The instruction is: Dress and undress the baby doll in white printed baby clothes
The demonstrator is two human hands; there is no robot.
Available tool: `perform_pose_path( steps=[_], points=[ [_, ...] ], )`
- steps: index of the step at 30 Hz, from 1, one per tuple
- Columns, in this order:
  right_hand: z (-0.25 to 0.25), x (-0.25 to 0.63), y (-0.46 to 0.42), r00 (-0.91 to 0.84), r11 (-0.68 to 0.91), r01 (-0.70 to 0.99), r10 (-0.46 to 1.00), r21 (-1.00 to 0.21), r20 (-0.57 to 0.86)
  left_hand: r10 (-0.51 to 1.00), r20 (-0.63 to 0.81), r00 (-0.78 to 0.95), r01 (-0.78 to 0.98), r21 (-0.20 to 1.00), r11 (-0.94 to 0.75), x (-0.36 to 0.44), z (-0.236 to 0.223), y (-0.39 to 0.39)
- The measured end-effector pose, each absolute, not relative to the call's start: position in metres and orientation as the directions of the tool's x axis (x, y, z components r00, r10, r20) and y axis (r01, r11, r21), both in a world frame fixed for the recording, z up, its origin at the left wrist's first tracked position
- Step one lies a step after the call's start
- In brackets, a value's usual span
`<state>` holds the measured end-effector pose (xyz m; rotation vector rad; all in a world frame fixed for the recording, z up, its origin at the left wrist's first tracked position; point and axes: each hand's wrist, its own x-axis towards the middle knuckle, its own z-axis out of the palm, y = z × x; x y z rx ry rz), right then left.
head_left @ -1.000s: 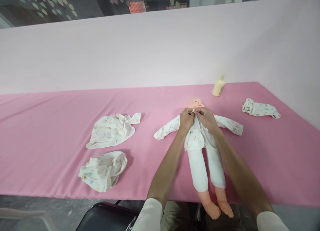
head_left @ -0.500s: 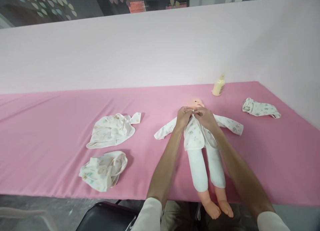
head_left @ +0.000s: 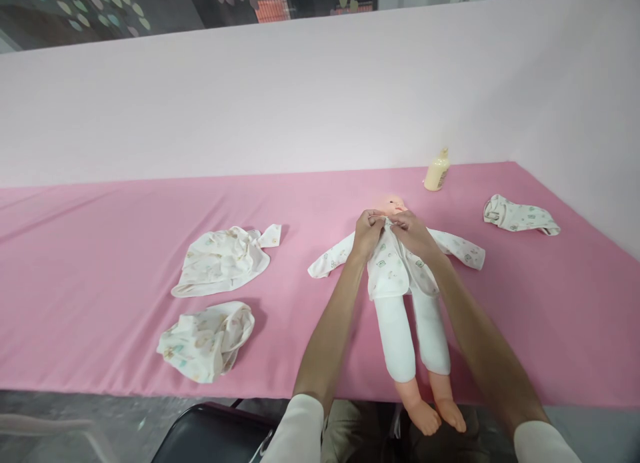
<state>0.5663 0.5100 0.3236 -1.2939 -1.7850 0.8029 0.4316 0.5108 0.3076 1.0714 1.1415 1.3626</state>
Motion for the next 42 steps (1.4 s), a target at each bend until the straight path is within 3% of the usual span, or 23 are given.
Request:
perform_pose_path(
  steps=[4, 9, 13, 16, 18, 21, 27, 31, 34, 38, 42],
  points=[
    [0.334, 0.575, 0.503, -0.194, 0.179, 0.464, 0.976, -0.867, 0.098, 0.999, -0.014, -0.052, -0.069, 0.998, 0.01, 0.427, 0.316, 0.508],
    [0.345, 0.584, 0.487, -0.151, 0.137, 0.727, 0.988, -0.673, 0.038, 1.0, -0.03, -0.006, 0.303, 0.952, 0.03, 0.428, 0.331, 0.496],
    [0.347, 0.582, 0.479, -0.157, 0.153, 0.856, 0.987, -0.494, 0.034, 0.999, 0.053, -0.006, 0.72, 0.694, -0.032, 0.439, 0.338, 0.484],
    [0.345, 0.578, 0.48, -0.094, 0.109, 0.881, 0.994, -0.46, 0.055, 0.999, 0.05, -0.004, 0.873, 0.488, -0.021, 0.442, 0.344, 0.476],
    [0.345, 0.578, 0.483, -0.113, 0.12, 0.866, 0.993, -0.486, 0.044, 1.0, 0.016, -0.01, 0.903, 0.43, 0.002, 0.44, 0.349, 0.471],
    [0.348, 0.58, 0.486, -0.158, 0.142, 0.806, 0.987, -0.575, 0.022, 1.0, 0.006, 0.006, 0.898, 0.439, -0.008, 0.435, 0.354, 0.468],
    [0.356, 0.585, 0.486, -0.154, 0.095, 0.598, 0.988, -0.796, 0.003, 0.997, 0.058, 0.045, 0.753, 0.654, -0.072, 0.436, 0.355, 0.467],
    [0.358, 0.586, 0.485, -0.134, 0.05, 0.482, 0.991, -0.875, -0.017, 0.986, 0.158, -0.054, 0.653, 0.752, -0.085, 0.441, 0.35, 0.469],
    [0.361, 0.589, 0.483, -0.139, 0.025, 0.5, 0.989, -0.866, -0.051, 0.974, 0.189, -0.127, 0.626, 0.777, -0.069, 0.442, 0.347, 0.473],
    [0.366, 0.596, 0.481, -0.138, 0.005, 0.627, 0.985, -0.779, -0.106, 0.951, 0.243, -0.189, 0.687, 0.725, -0.048, 0.438, 0.35, 0.477],
    [0.37, 0.603, 0.479, -0.162, -0.018, 0.662, 0.973, -0.749, -0.166, 0.951, 0.219, -0.217, 0.706, 0.709, -0.002, 0.434, 0.356, 0.479]
  ],
)
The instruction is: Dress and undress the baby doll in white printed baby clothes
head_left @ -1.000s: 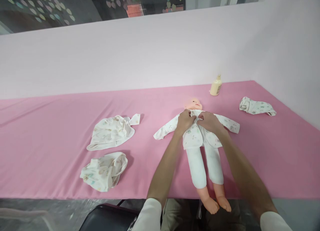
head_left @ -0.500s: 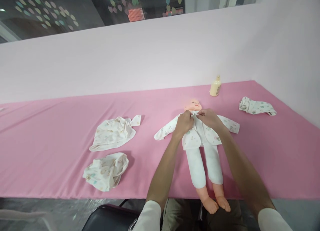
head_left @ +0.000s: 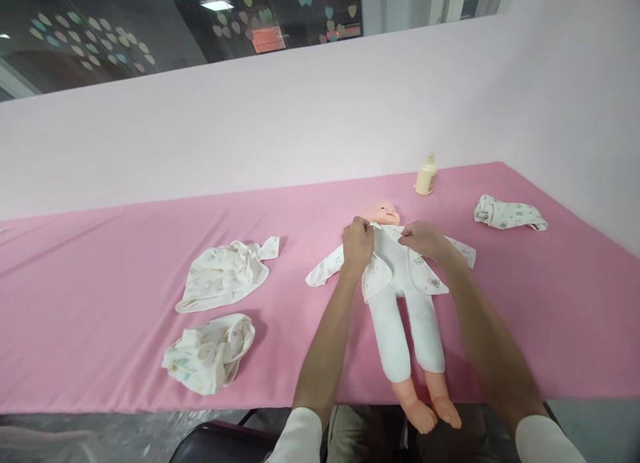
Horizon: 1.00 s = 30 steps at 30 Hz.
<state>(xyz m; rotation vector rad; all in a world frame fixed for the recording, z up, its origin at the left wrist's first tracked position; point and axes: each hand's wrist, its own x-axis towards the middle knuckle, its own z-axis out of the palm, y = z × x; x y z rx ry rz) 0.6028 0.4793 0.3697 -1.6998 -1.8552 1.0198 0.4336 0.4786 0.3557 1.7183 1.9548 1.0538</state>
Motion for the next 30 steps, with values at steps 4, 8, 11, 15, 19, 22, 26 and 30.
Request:
perform_pose_path(
  steps=[4, 8, 11, 15, 19, 22, 26, 30],
  points=[
    [0.37, 0.603, 0.48, -0.139, -0.037, 0.595, 0.979, -0.803, -0.148, 0.961, 0.227, -0.16, 0.624, 0.777, -0.08, 0.437, 0.355, 0.478],
    [0.371, 0.6, 0.482, -0.082, -0.034, 0.531, 0.992, -0.847, -0.092, 0.949, 0.299, -0.095, 0.648, 0.743, -0.169, 0.45, 0.346, 0.477],
    [0.372, 0.6, 0.482, -0.097, -0.011, 0.545, 0.992, -0.838, -0.076, 0.949, 0.313, -0.045, 0.714, 0.675, -0.189, 0.46, 0.339, 0.477],
    [0.373, 0.599, 0.481, -0.133, 0.059, 0.587, 0.991, -0.807, -0.024, 0.962, 0.271, -0.034, 0.769, 0.622, -0.147, 0.465, 0.336, 0.479],
    [0.373, 0.598, 0.481, -0.142, 0.119, 0.648, 0.989, -0.752, 0.034, 0.963, 0.267, -0.018, 0.788, 0.597, -0.151, 0.464, 0.336, 0.479],
    [0.373, 0.597, 0.482, -0.163, 0.165, 0.682, 0.984, -0.712, 0.072, 0.952, 0.305, 0.026, 0.808, 0.555, -0.199, 0.464, 0.335, 0.479],
    [0.373, 0.593, 0.481, -0.183, 0.202, 0.706, 0.978, -0.679, 0.101, 0.941, 0.336, 0.038, 0.811, 0.539, -0.225, 0.465, 0.332, 0.478],
    [0.371, 0.593, 0.48, -0.192, 0.216, 0.639, 0.974, -0.738, 0.119, 0.943, 0.332, -0.016, 0.793, 0.578, -0.191, 0.466, 0.331, 0.478]
  ],
)
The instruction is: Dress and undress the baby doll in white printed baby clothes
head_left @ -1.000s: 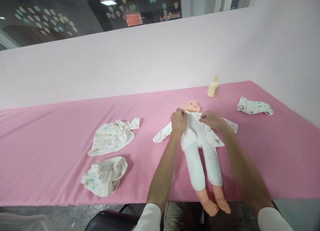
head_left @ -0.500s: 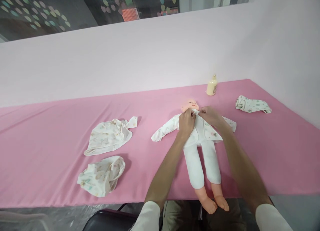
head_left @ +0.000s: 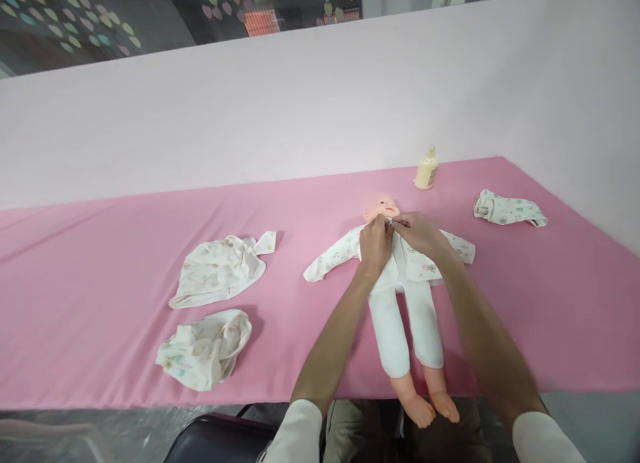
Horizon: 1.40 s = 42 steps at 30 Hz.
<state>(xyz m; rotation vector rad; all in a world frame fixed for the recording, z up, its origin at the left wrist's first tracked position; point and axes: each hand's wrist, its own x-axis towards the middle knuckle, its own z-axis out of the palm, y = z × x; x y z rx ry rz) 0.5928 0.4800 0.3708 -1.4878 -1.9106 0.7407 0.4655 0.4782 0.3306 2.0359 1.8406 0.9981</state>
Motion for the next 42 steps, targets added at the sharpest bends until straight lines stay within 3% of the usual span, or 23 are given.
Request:
perform_pose_path(
  steps=[7, 16, 20, 23, 26, 28, 32, 37, 42],
  points=[
    [0.354, 0.594, 0.495, -0.094, 0.028, 0.227, 0.996, -0.974, 0.007, 0.927, 0.37, -0.067, 0.756, 0.625, -0.195, 0.469, 0.326, 0.48],
    [0.342, 0.587, 0.502, -0.117, -0.077, -0.014, 0.99, -0.997, -0.074, 0.922, 0.361, -0.141, 0.641, 0.743, -0.194, 0.47, 0.319, 0.483],
    [0.339, 0.587, 0.502, -0.125, -0.093, 0.028, 0.987, -0.995, -0.096, 0.952, 0.265, -0.151, 0.435, 0.883, -0.177, 0.466, 0.325, 0.484],
    [0.331, 0.587, 0.506, -0.136, -0.02, 0.093, 0.99, -0.995, -0.032, 0.994, 0.085, -0.07, 0.177, 0.982, -0.072, 0.458, 0.331, 0.487],
    [0.324, 0.585, 0.511, -0.157, 0.123, 0.221, 0.984, -0.967, 0.09, 0.994, -0.106, 0.024, -0.088, 0.99, 0.108, 0.449, 0.335, 0.492],
    [0.324, 0.584, 0.511, -0.154, 0.21, 0.349, 0.974, -0.913, 0.166, 0.987, -0.154, 0.049, -0.192, 0.968, 0.16, 0.445, 0.336, 0.494],
    [0.33, 0.585, 0.507, -0.187, 0.276, 0.453, 0.959, -0.848, 0.212, 0.984, -0.156, 0.082, -0.223, 0.96, 0.17, 0.44, 0.334, 0.497],
    [0.331, 0.589, 0.503, -0.215, 0.291, 0.381, 0.951, -0.878, 0.222, 0.975, -0.164, 0.15, -0.284, 0.938, 0.202, 0.44, 0.335, 0.496],
    [0.327, 0.586, 0.503, -0.239, 0.235, 0.258, 0.955, -0.937, 0.174, 0.984, -0.168, 0.061, -0.372, 0.911, 0.178, 0.445, 0.334, 0.496]
  ],
)
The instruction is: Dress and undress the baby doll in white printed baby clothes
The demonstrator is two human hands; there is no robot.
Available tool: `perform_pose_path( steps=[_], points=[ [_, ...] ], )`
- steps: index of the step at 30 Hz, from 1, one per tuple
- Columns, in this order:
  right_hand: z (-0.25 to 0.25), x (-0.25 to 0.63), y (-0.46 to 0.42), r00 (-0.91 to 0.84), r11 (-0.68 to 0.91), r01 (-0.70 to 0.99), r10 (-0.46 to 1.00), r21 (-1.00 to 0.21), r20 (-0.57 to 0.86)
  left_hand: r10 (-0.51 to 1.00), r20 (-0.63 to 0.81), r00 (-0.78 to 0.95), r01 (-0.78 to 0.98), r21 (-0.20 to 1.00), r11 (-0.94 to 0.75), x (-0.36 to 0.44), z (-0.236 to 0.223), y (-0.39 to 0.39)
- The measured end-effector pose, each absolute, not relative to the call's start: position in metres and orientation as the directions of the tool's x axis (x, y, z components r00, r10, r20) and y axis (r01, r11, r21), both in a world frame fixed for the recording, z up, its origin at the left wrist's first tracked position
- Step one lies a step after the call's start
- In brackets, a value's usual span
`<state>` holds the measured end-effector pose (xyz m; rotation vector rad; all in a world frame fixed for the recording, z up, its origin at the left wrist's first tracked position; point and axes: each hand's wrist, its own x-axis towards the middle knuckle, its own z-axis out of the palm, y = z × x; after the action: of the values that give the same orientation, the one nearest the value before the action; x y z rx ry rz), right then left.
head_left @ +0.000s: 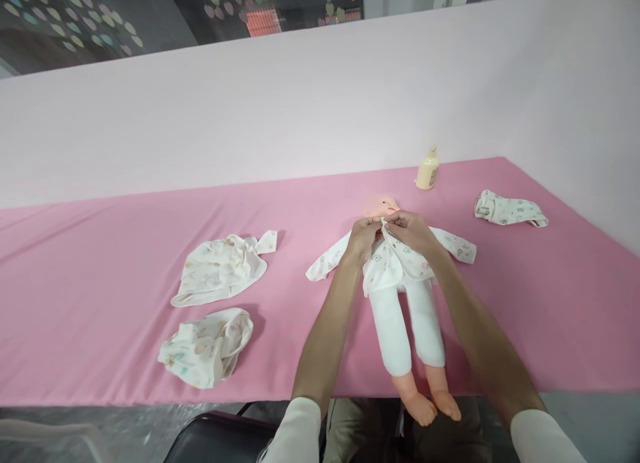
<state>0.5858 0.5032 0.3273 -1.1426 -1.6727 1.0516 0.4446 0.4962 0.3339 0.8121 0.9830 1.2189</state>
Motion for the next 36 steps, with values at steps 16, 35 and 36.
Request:
perform_pose_path(
  steps=[16, 35, 36],
  points=[
    [0.327, 0.593, 0.483, -0.222, 0.199, 0.292, 0.966, -0.935, 0.135, 0.988, -0.154, 0.007, -0.239, 0.959, 0.151, 0.443, 0.335, 0.496],
    [0.322, 0.593, 0.423, -0.225, 0.336, 0.844, 0.929, -0.418, 0.293, 0.975, 0.183, 0.122, 0.735, 0.644, -0.213, 0.444, 0.329, 0.436],
    [0.322, 0.594, 0.425, -0.218, 0.315, 0.837, 0.942, -0.447, 0.256, 0.972, 0.196, 0.132, 0.761, 0.609, -0.226, 0.447, 0.327, 0.435]
  ],
)
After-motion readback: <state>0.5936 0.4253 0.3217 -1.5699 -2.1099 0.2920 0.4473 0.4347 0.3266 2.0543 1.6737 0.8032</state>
